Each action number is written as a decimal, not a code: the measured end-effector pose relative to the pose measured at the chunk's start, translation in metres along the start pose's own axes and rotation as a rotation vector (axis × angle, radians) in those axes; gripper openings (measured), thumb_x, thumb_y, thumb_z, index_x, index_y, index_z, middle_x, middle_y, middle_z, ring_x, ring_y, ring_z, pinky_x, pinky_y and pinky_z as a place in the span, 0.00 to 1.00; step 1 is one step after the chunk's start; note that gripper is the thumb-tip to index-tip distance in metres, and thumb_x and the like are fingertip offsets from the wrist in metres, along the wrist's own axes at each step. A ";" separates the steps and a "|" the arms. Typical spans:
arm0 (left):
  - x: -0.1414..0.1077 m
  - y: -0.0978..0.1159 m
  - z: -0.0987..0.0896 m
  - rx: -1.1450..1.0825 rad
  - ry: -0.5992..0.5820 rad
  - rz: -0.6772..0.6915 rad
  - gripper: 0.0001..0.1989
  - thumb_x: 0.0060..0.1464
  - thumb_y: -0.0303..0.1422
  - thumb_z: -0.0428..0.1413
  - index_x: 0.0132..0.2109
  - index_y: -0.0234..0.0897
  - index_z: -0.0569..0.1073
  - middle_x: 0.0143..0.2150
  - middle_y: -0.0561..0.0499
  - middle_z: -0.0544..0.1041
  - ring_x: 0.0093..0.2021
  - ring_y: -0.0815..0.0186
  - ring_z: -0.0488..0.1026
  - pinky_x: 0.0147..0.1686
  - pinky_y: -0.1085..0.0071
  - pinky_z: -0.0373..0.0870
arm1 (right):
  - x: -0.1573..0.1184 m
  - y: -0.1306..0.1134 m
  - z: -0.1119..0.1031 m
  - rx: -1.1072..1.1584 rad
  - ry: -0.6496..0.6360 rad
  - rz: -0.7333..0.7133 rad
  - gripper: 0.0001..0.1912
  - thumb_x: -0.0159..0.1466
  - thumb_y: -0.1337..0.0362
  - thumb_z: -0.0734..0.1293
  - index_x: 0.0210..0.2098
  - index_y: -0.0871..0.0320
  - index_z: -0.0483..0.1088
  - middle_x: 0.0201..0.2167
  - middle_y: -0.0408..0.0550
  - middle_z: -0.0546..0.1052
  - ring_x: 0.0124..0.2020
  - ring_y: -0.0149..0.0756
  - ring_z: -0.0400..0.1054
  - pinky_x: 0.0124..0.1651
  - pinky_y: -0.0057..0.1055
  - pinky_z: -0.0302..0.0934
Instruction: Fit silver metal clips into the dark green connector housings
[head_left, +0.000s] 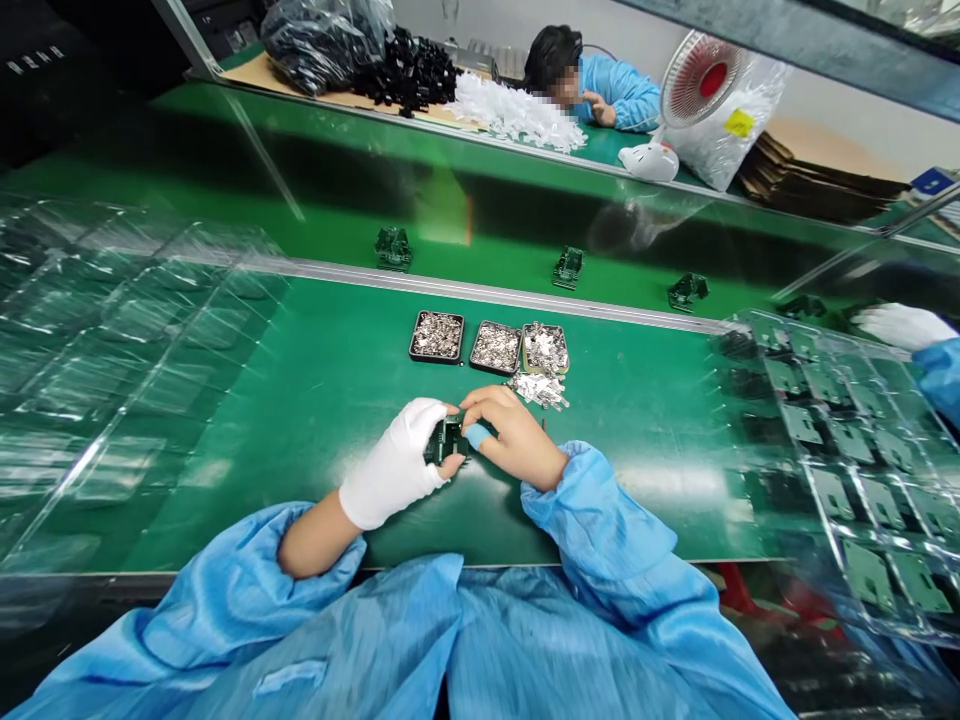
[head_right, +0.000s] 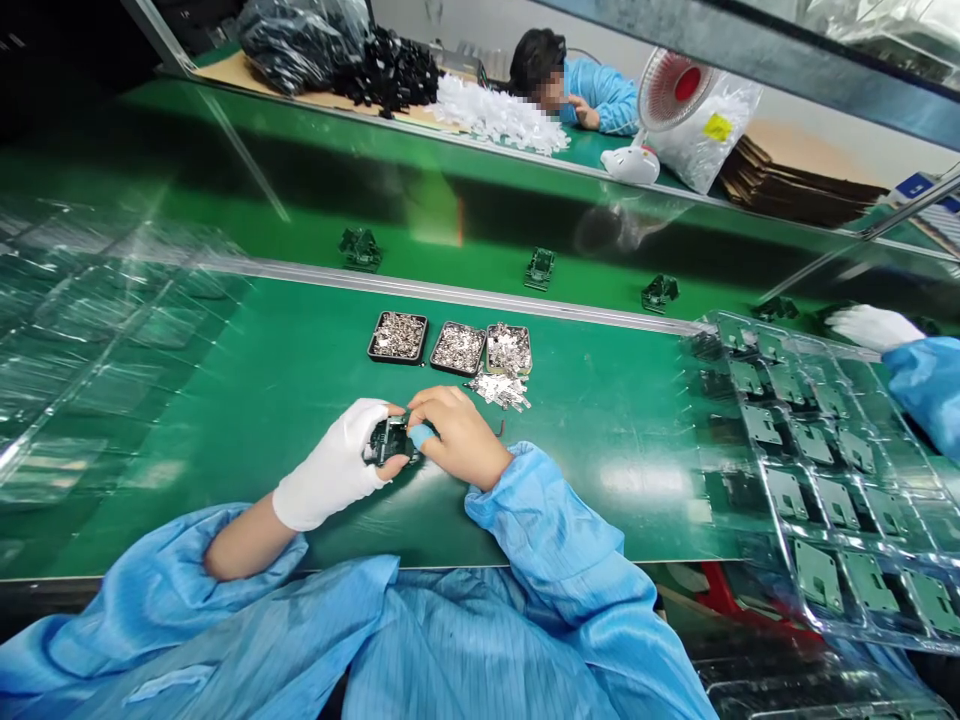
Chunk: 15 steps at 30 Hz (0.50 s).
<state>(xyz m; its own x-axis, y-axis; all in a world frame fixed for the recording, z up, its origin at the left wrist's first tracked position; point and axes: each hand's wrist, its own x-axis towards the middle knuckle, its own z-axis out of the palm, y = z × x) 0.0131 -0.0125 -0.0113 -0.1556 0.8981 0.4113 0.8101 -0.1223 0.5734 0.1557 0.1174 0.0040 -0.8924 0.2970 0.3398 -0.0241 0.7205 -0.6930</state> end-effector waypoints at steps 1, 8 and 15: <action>-0.001 0.000 0.000 0.034 0.015 0.027 0.20 0.50 0.40 0.56 0.48 0.34 0.65 0.43 0.42 0.71 0.44 0.56 0.71 0.44 0.59 0.71 | 0.000 -0.001 0.001 -0.036 0.003 -0.014 0.07 0.60 0.74 0.61 0.33 0.57 0.67 0.43 0.50 0.73 0.47 0.37 0.65 0.53 0.39 0.58; -0.002 -0.001 0.004 0.189 0.058 0.076 0.19 0.50 0.38 0.54 0.48 0.31 0.69 0.42 0.38 0.73 0.44 0.51 0.72 0.43 0.56 0.71 | -0.003 -0.002 0.006 -0.297 0.001 -0.031 0.10 0.58 0.75 0.60 0.37 0.58 0.65 0.43 0.52 0.73 0.46 0.41 0.63 0.57 0.45 0.52; 0.000 0.000 0.001 0.192 0.013 0.096 0.20 0.51 0.37 0.53 0.48 0.29 0.68 0.42 0.37 0.73 0.42 0.52 0.72 0.41 0.57 0.72 | -0.003 0.001 0.006 -0.315 -0.076 -0.063 0.10 0.58 0.76 0.59 0.37 0.58 0.63 0.41 0.52 0.72 0.44 0.41 0.64 0.55 0.42 0.57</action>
<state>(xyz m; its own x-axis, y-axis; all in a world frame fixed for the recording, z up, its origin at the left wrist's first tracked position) 0.0138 -0.0121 -0.0124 -0.0793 0.8804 0.4676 0.9143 -0.1226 0.3860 0.1555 0.1136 -0.0013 -0.9250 0.2066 0.3189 0.0499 0.8980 -0.4371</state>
